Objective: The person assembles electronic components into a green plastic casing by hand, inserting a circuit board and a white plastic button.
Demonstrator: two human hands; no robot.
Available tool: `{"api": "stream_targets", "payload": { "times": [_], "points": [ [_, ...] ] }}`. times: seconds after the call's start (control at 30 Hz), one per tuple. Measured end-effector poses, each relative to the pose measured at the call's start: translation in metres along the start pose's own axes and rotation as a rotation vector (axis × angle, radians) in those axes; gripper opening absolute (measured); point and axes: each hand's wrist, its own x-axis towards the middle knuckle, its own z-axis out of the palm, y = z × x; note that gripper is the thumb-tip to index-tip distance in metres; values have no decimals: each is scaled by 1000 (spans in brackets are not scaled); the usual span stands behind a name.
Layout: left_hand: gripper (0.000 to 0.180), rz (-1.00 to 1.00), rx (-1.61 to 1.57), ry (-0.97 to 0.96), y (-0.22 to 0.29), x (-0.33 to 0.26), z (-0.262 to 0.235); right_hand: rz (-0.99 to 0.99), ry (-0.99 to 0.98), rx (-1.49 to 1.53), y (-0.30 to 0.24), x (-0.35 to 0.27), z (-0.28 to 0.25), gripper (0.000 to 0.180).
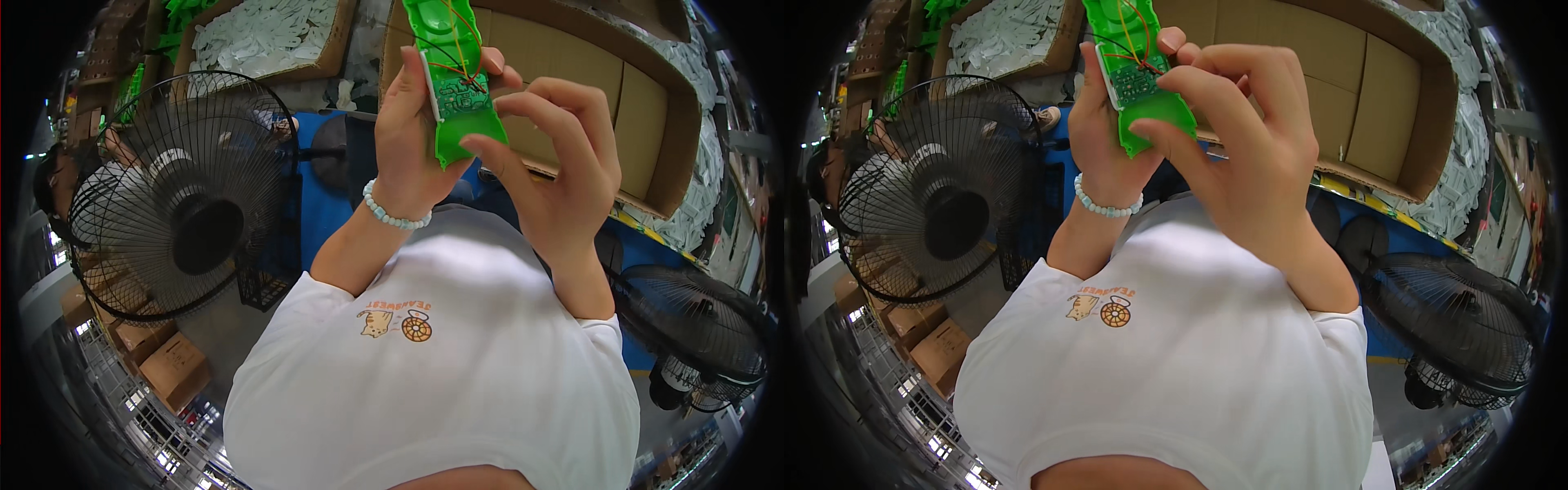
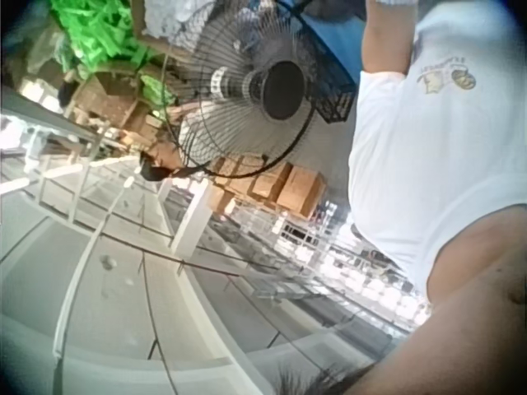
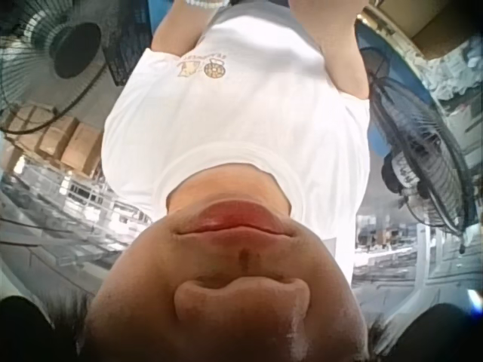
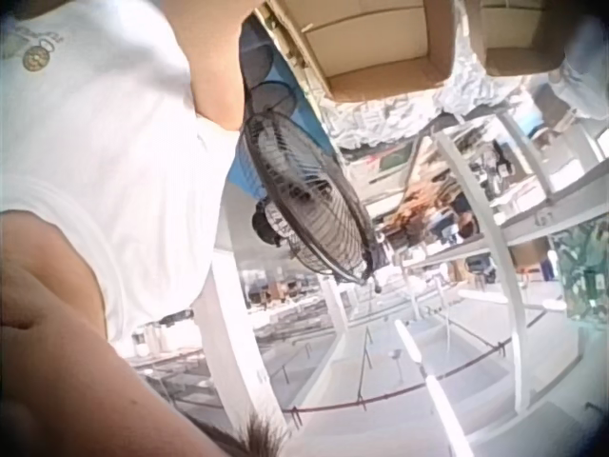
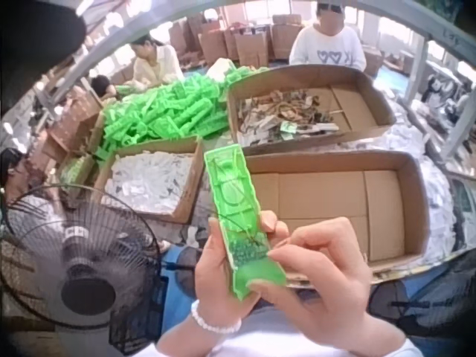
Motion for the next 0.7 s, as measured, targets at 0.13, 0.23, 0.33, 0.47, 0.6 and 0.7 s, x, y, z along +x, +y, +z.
{"api": "stream_targets", "payload": {
  "times": [0.13, 0.23, 0.33, 0.47, 0.6, 0.7],
  "points": [
    [54, 50, 2, 35, -8, -3, 6, 84, 4, -122, -9, -4, 4, 47],
    [59, 136, 207, -177, -14, -1, -5, 27, 0, -170, -4, -7, 13, 52],
    [57, 203, 276, -171, -15, -1, -8, 49, -50, -171, -11, -7, 10, 54],
    [51, 318, 438, -172, -14, -3, -8, 135, -160, -147, -12, -2, 6, 51],
    [39, 450, 600, -17, -16, -4, 3, 240, -184, 13, 2, -1, 11, 51],
    [41, 412, 730, 132, -17, -2, 8, 361, -126, 299, 18, -4, 17, 38]
  ]
}}
